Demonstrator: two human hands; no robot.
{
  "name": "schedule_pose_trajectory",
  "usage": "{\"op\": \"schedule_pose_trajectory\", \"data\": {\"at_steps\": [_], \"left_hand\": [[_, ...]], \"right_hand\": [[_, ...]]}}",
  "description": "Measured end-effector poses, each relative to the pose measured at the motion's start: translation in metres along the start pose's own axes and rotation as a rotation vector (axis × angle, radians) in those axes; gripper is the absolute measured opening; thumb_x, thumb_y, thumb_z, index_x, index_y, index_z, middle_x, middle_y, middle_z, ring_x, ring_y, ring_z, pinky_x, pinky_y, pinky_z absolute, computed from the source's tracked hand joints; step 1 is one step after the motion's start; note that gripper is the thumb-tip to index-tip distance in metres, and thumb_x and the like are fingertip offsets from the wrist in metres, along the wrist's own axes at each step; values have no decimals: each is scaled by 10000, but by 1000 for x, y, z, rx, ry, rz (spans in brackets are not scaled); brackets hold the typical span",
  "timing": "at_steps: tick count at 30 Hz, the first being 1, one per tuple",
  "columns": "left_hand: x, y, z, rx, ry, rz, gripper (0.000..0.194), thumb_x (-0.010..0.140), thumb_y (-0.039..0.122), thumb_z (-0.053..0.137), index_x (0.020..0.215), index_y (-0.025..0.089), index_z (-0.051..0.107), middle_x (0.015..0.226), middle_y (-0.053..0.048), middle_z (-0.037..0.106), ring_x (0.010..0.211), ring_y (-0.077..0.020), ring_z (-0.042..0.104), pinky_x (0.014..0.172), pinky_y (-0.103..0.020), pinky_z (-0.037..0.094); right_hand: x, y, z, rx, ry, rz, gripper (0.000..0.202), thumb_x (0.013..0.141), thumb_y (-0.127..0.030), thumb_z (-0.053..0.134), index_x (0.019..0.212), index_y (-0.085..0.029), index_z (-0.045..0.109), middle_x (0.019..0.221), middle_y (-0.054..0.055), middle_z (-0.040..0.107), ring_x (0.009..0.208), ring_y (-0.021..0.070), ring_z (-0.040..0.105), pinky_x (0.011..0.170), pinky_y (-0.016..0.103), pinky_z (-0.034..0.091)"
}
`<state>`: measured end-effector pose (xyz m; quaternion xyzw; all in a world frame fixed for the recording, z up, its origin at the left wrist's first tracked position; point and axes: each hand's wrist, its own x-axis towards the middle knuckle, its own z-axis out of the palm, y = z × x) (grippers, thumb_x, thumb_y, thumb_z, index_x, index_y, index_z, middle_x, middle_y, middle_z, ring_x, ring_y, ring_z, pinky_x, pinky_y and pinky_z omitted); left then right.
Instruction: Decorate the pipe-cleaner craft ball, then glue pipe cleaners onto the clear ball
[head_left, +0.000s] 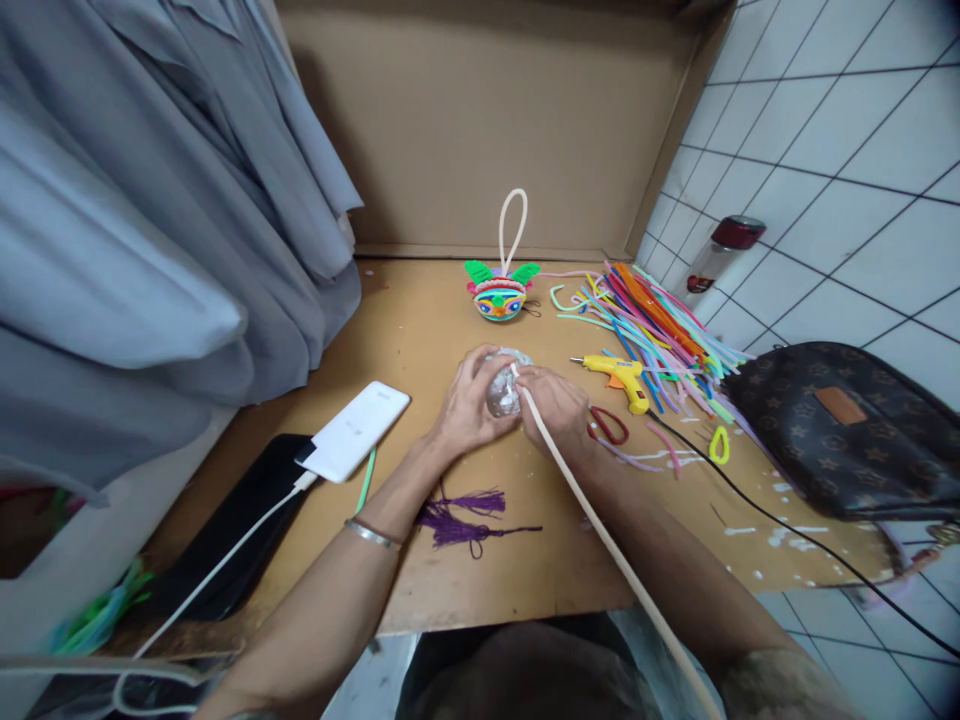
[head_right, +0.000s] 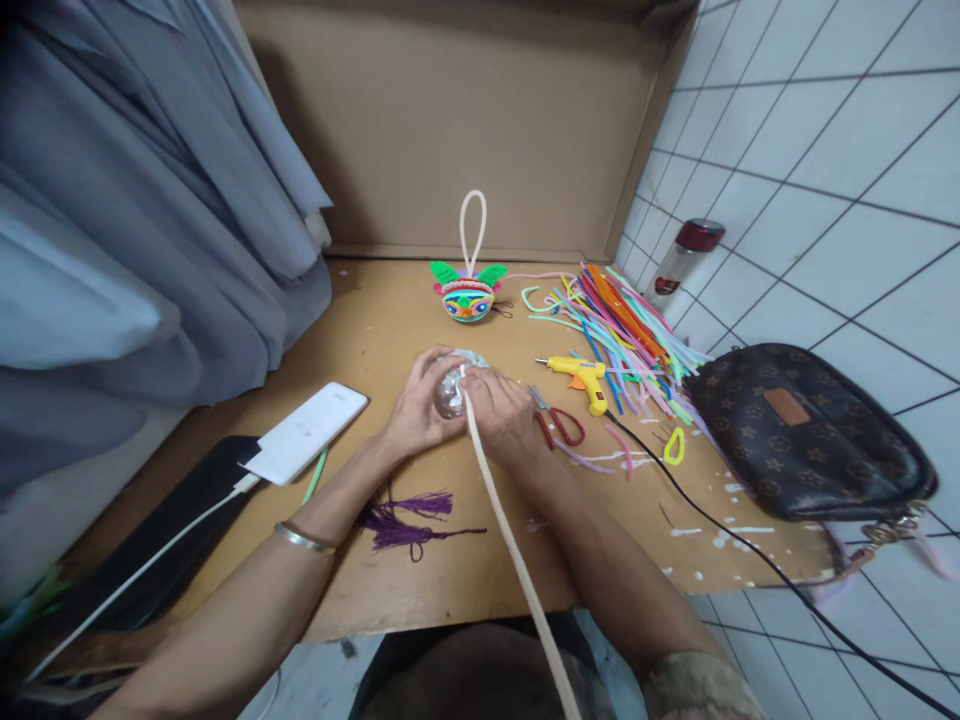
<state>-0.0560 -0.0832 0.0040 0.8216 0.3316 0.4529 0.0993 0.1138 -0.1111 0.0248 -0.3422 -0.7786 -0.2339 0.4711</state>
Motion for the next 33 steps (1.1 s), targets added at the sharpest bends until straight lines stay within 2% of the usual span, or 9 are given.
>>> {"op": "schedule_pose_trajectory", "data": {"at_steps": [12,18,23,29,33], "left_hand": [[0,-3,3,35,67,63,812,739,384,754,1431,234,355,1382,-151,504,1280,-326,545,1084,-533,480],[0,-3,2,43,32,21,884,730,403,760,1470,228,309,1414,-162,493,1311,-341,527,1109,-544,454],[1,1,-3,25,-20,26,811,753,405,745,1455,239,374,1407,-158,471,1325,-346,511,1114,-547,449],[1,2,-3,10,-35,-16,732,731,400,761,1386,245,473,1413,-149,458,1328,-344,509,1108,-537,465],[2,1,-2,2,-23,-15,718,718,390,765,1363,226,495,1417,-156,455,1326,-347,512,1109,-540,469]], "right_hand": [[0,0,1,31,24,19,196,994,-120,460,1002,-154,653,963,126,773,916,199,745,846,316,586],[0,0,1,18,0,30,197,1003,-134,471,982,-154,666,968,123,766,910,182,734,840,298,567],[-2,1,2,27,-1,38,196,1001,-133,470,984,-155,665,970,125,772,922,186,741,857,303,572],[-1,1,2,26,-16,53,225,1008,-138,430,1006,-163,653,962,121,780,922,184,748,854,302,582],[1,1,1,38,27,12,187,985,-111,467,1007,-150,649,954,124,779,913,191,750,853,300,580]]}}
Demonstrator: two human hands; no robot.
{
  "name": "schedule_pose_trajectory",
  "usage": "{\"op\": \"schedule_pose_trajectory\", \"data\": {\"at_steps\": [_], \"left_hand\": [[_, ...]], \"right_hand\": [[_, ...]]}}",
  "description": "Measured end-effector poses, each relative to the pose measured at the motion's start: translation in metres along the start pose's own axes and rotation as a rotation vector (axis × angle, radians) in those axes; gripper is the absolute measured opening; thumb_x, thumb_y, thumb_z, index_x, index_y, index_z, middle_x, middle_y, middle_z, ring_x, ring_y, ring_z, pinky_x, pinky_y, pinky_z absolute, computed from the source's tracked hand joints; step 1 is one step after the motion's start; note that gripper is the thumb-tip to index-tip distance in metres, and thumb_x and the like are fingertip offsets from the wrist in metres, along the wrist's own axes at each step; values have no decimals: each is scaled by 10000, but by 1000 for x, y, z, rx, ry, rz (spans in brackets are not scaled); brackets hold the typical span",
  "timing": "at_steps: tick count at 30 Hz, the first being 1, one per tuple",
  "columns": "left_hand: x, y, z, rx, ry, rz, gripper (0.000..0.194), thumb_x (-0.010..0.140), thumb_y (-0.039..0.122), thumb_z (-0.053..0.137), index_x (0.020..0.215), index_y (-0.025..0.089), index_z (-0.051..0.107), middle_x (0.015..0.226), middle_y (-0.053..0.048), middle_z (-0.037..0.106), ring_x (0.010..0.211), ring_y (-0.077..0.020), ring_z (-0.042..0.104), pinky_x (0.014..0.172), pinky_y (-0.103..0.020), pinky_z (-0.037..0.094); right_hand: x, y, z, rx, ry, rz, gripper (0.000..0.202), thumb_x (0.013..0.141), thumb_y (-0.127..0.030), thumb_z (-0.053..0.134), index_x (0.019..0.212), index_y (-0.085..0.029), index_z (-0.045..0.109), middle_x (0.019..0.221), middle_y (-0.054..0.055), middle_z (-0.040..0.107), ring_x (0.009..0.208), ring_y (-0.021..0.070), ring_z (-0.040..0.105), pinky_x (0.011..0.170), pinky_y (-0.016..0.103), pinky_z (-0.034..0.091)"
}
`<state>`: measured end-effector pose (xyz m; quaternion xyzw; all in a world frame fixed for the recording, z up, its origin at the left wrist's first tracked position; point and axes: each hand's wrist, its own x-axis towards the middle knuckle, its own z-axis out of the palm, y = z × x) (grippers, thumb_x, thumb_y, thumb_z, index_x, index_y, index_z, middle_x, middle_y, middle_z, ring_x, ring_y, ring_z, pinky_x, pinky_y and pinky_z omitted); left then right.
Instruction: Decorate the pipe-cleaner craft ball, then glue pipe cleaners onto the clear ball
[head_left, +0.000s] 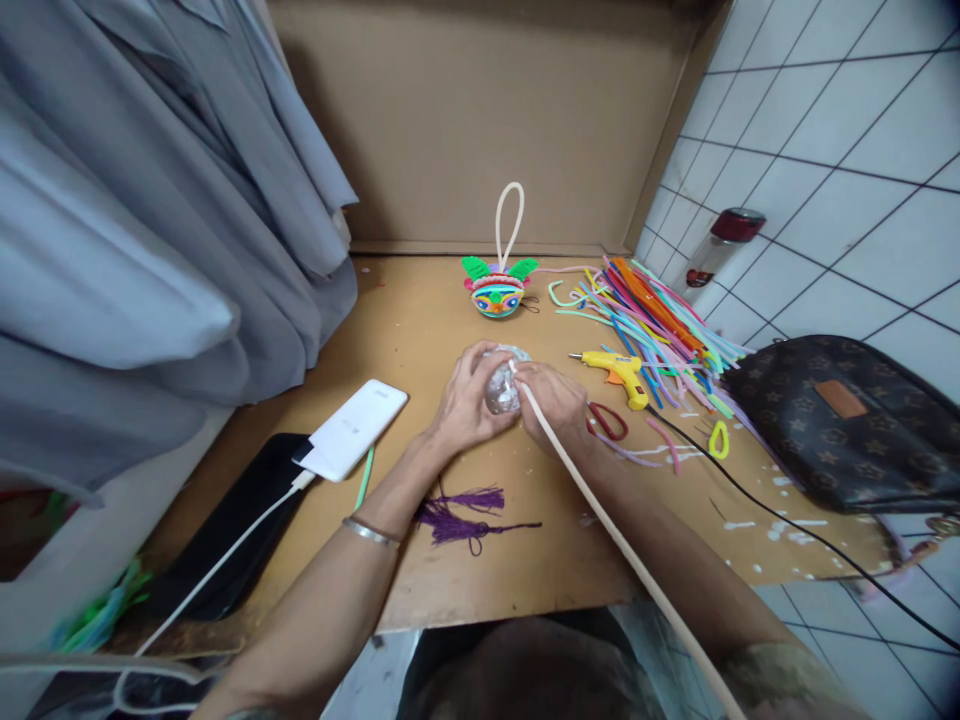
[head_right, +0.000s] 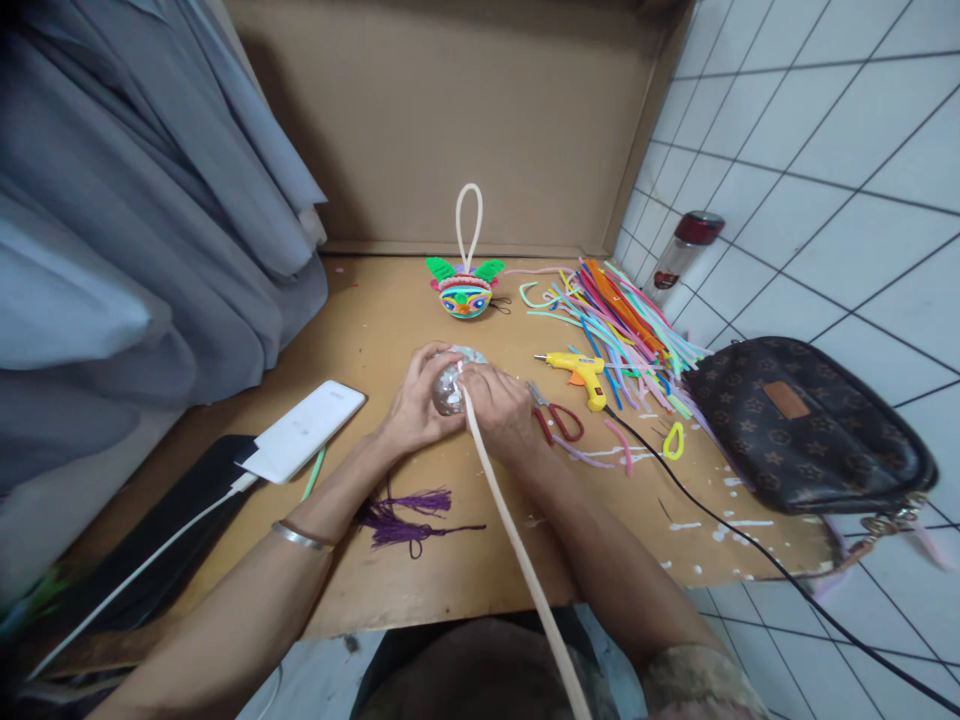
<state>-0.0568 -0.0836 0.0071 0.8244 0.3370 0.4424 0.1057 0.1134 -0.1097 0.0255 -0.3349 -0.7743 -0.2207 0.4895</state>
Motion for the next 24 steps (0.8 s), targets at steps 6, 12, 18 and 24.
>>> {"op": "schedule_pose_trajectory", "data": {"at_steps": [6,12,18,24], "left_hand": [[1,0,-1,-15,18,32,695,727,382,760,1350,223,498,1391,-158,467,1319,-344,519,1108,-535,472],[1,1,0,-3,8,1,702,720,366,766,1350,243,483,1388,-144,464,1317,-339,521,1101,-531,482],[1,-2,1,-35,34,15,702,721,409,774,1344,230,502,1370,-146,469,1303,-335,528,1099,-525,483],[1,-4,2,-37,35,3,715,717,409,772,1352,228,496,1378,-150,461,1313,-336,519,1104,-523,479]], "right_hand": [[0,-1,0,-55,-11,18,211,993,-126,457,971,-167,663,949,103,785,899,181,751,847,291,587],[-2,-1,1,-21,-21,46,214,1000,-152,453,977,-171,665,951,115,783,900,188,750,867,304,585],[-5,-1,1,-3,-65,33,197,999,-152,471,988,-161,667,1014,130,777,939,191,741,857,309,573],[-4,-1,1,13,-56,23,188,991,-137,485,987,-158,672,1010,128,772,967,193,735,860,309,568]]}}
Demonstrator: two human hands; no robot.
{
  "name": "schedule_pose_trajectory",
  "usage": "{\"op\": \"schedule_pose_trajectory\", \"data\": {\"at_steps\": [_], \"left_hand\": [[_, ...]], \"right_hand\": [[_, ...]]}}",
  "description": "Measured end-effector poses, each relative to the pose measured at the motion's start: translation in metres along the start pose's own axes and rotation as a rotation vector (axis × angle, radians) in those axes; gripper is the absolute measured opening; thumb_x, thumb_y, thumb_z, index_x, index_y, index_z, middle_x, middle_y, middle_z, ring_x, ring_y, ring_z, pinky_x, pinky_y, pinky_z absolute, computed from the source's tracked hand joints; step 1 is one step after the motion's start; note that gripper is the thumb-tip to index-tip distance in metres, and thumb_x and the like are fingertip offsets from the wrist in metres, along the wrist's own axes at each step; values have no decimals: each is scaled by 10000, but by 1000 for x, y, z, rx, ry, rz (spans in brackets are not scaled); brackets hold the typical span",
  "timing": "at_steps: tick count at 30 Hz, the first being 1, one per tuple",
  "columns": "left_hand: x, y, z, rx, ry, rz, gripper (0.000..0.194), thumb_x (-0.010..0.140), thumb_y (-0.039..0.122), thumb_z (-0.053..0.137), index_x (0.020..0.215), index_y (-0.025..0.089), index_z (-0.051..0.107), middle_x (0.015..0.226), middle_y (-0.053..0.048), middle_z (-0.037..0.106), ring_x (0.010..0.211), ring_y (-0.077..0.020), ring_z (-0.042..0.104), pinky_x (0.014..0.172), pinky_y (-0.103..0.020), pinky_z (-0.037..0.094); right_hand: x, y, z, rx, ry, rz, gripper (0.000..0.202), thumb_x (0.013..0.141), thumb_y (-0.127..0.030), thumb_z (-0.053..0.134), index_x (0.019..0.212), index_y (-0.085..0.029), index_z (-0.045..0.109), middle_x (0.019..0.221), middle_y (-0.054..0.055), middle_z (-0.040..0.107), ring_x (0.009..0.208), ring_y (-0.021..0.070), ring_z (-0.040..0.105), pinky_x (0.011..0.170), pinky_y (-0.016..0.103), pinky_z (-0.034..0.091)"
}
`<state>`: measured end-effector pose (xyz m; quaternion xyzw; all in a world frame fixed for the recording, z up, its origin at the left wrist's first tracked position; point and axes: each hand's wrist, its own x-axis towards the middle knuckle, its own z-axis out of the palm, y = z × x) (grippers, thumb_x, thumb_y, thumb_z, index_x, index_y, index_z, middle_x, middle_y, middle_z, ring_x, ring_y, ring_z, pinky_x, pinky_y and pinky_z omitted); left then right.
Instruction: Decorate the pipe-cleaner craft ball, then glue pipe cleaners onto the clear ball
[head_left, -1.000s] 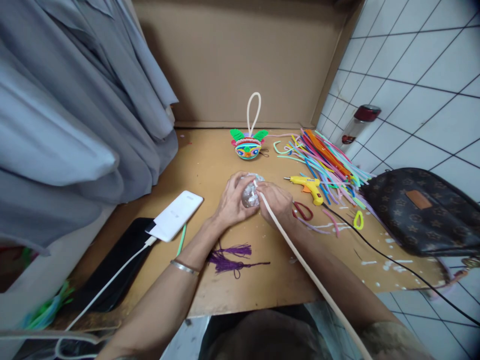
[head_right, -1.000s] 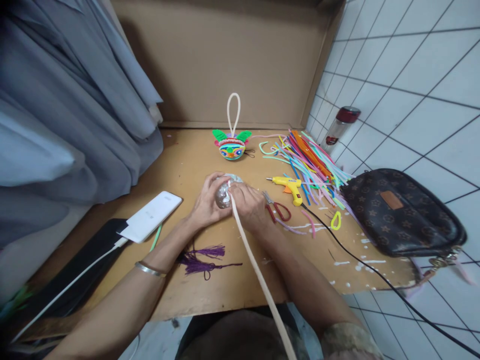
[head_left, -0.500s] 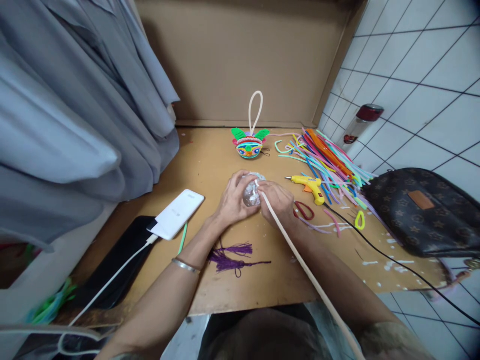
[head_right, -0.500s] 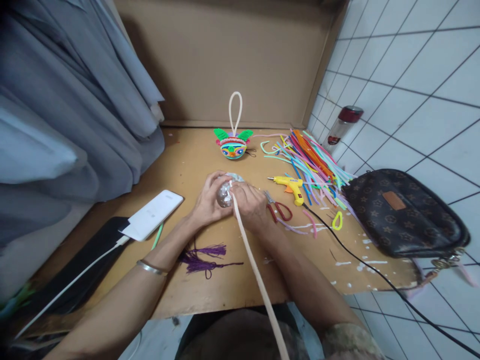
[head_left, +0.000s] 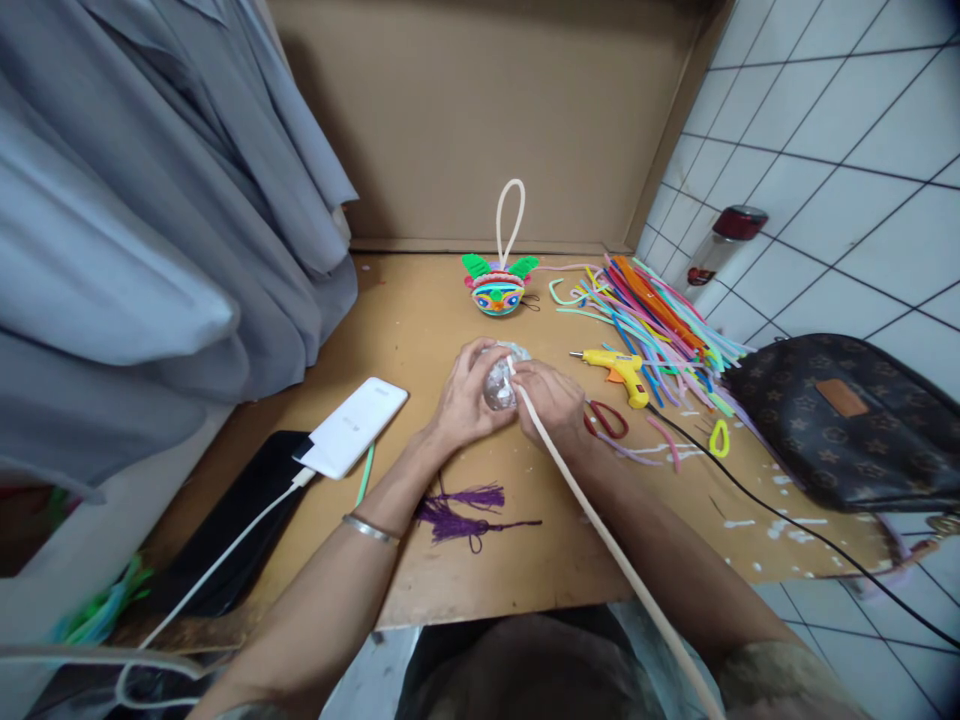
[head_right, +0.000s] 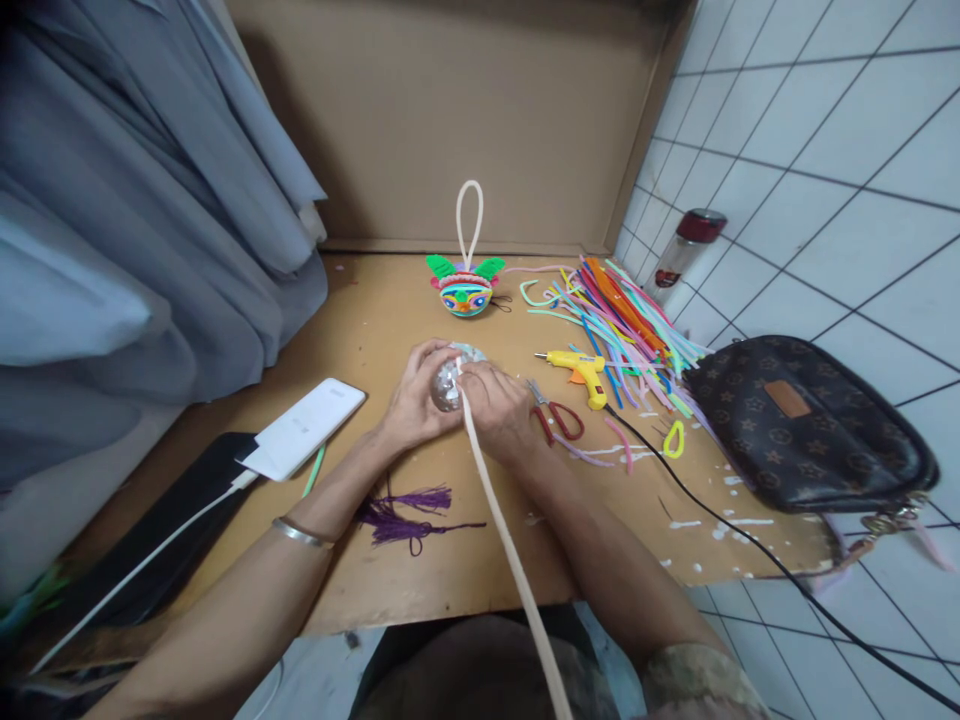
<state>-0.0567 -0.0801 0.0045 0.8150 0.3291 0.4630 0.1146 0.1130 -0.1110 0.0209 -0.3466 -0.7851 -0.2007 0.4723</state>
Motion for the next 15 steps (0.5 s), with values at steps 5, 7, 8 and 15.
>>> {"op": "schedule_pose_trajectory", "data": {"at_steps": [5,7,8,15], "left_hand": [[1,1,0,10,7,-2,697,722,387,765,1346,222,501,1367,-150,472,1300,-331,527,1106,-522,474],[1,1,0,18,2,-17,703,717,390,772,1346,225,505,1370,-149,474,1306,-331,523,1112,-520,470],[1,1,0,23,-1,-25,708,715,396,775,1348,227,505,1373,-147,474,1311,-329,520,1116,-516,469],[0,-1,3,29,13,-37,704,711,389,772,1346,236,510,1373,-138,476,1298,-321,530,1106,-507,480]], "right_hand": [[-1,0,1,-5,6,3,193,995,-143,483,982,-162,674,1005,129,767,979,195,734,870,312,569],[-2,1,2,-4,-10,12,214,1001,-150,467,981,-167,679,1014,132,762,992,193,729,882,314,565],[-2,1,2,-4,-11,11,219,1001,-149,463,977,-168,680,1013,132,760,988,190,728,879,310,562],[0,-1,0,-40,41,26,206,989,-150,487,947,-170,687,1025,132,758,917,176,729,803,267,553]]}}
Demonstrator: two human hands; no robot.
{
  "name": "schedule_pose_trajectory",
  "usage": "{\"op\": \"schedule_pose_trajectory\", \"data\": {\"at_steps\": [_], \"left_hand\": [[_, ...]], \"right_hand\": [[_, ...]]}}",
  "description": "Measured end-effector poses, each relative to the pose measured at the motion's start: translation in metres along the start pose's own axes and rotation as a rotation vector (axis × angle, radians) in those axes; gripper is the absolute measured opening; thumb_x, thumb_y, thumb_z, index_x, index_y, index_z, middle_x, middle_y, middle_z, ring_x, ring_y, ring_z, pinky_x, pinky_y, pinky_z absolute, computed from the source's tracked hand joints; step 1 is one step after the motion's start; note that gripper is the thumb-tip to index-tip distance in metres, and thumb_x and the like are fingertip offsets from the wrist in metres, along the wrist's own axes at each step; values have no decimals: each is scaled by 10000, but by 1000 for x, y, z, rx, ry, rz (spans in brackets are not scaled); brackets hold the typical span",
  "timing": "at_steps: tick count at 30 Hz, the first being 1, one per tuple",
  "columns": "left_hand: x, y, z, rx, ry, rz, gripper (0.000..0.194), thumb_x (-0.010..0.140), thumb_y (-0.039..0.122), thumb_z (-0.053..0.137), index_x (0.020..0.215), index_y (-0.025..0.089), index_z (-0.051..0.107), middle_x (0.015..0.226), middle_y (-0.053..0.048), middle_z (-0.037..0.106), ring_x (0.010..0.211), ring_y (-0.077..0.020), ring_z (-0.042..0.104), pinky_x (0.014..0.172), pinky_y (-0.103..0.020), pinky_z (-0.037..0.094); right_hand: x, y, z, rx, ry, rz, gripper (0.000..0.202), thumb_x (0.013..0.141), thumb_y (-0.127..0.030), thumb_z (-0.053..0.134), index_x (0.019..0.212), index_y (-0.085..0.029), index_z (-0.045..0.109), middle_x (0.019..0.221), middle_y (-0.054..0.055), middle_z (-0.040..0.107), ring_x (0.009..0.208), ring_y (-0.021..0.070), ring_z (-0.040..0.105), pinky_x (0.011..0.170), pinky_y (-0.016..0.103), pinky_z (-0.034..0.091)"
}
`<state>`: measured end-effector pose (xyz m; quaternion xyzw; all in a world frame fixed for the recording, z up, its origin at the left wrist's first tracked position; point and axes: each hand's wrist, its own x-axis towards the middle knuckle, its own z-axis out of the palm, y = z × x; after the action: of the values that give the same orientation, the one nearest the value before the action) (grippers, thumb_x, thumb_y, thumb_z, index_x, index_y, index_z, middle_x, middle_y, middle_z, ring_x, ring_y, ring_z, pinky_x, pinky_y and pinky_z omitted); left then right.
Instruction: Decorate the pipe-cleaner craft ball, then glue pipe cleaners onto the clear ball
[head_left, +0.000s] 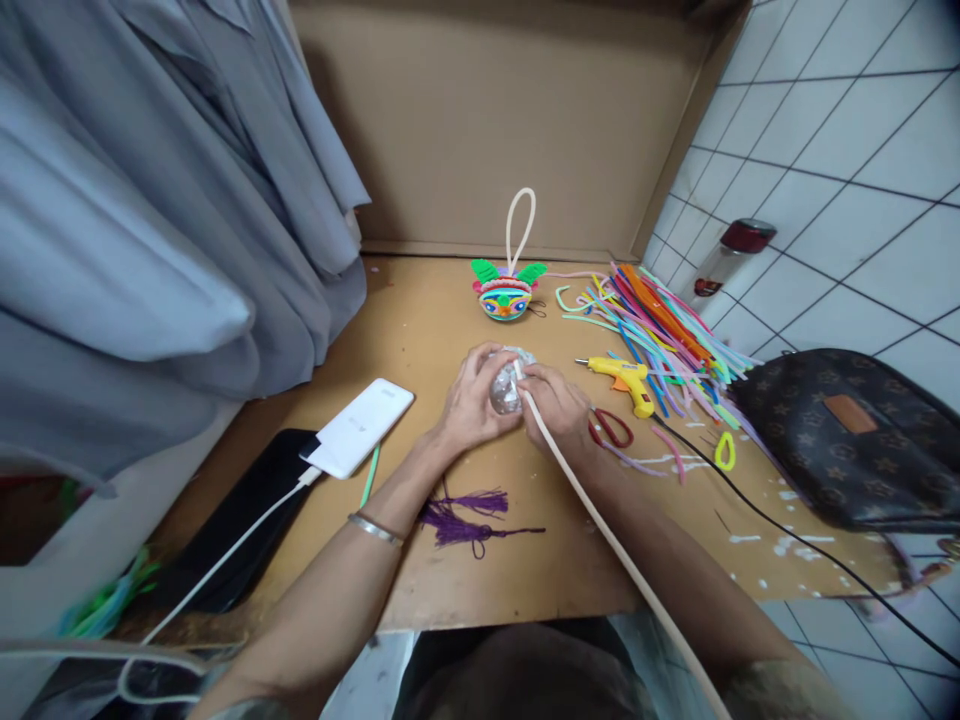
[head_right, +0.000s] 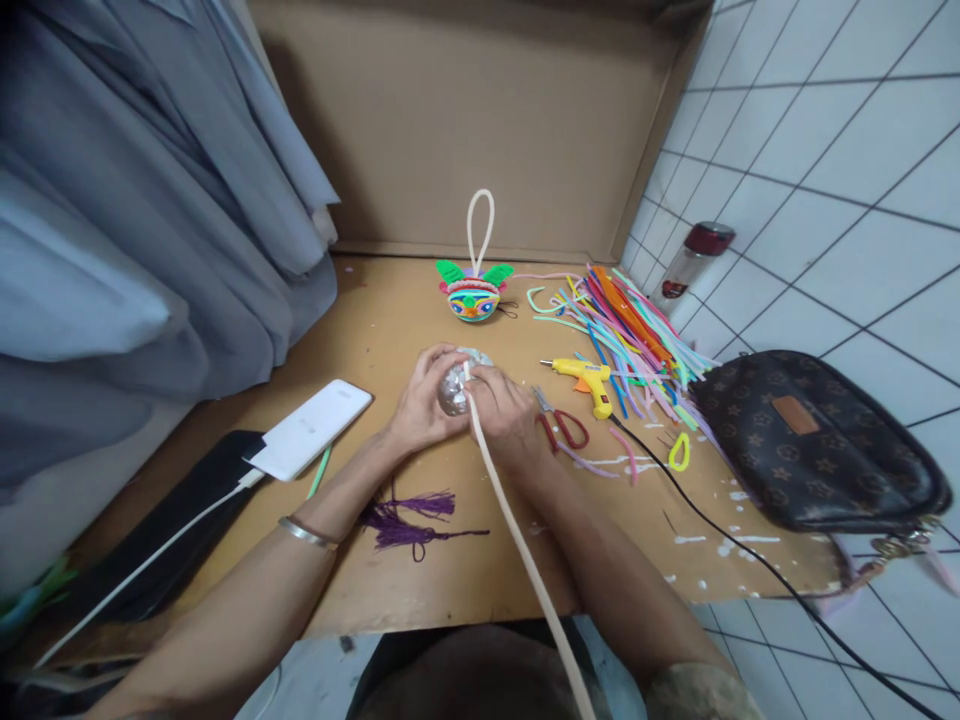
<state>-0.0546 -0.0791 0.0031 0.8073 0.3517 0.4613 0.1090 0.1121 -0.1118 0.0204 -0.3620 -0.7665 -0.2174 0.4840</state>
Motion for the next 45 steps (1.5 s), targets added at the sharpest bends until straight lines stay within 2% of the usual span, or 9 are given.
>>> {"op": "schedule_pose_trajectory", "data": {"at_steps": [9,16,25,29,37,45], "left_hand": [[-2,0,0,30,14,36,738,736,429,763,1379,210,475,1394,-157,465,1319,-332,513,1108,-497,473],[-1,-2,1,35,45,56,947,769,457,751,1530,206,247,1422,-178,489,1317,-330,517,1107,-513,464],[0,3,-4,26,-32,4,758,742,414,760,1407,211,458,1396,-158,466,1326,-329,505,1124,-481,456],[1,2,-4,21,-23,15,724,741,406,753,1383,211,482,1389,-153,463,1333,-324,497,1130,-475,454],[4,1,-2,14,17,23,698,721,393,760,1346,200,517,1332,-152,486,1292,-319,521,1111,-473,467],[2,5,0,21,52,-70,733,662,384,767,1329,181,540,1300,-148,501,1270,-331,538,1078,-479,497]], "right_hand": [[2,0,-4,40,-23,9,166,968,-118,522,959,-174,678,1032,122,762,912,178,736,807,269,568],[0,2,-1,53,-26,30,185,978,-136,501,963,-173,682,1036,125,757,934,188,731,798,280,563],[1,2,0,69,-35,51,183,985,-160,502,985,-188,682,1042,117,757,949,181,731,820,273,565],[0,2,0,104,-66,103,209,992,-172,481,980,-201,688,1047,115,754,966,188,728,836,291,573],[1,5,2,201,-43,200,195,998,-241,497,1041,-210,685,1071,107,745,1011,197,714,894,324,580],[12,-2,-8,280,-55,280,232,1011,-239,464,1095,-212,679,1099,101,733,1042,193,693,936,333,565]]}}
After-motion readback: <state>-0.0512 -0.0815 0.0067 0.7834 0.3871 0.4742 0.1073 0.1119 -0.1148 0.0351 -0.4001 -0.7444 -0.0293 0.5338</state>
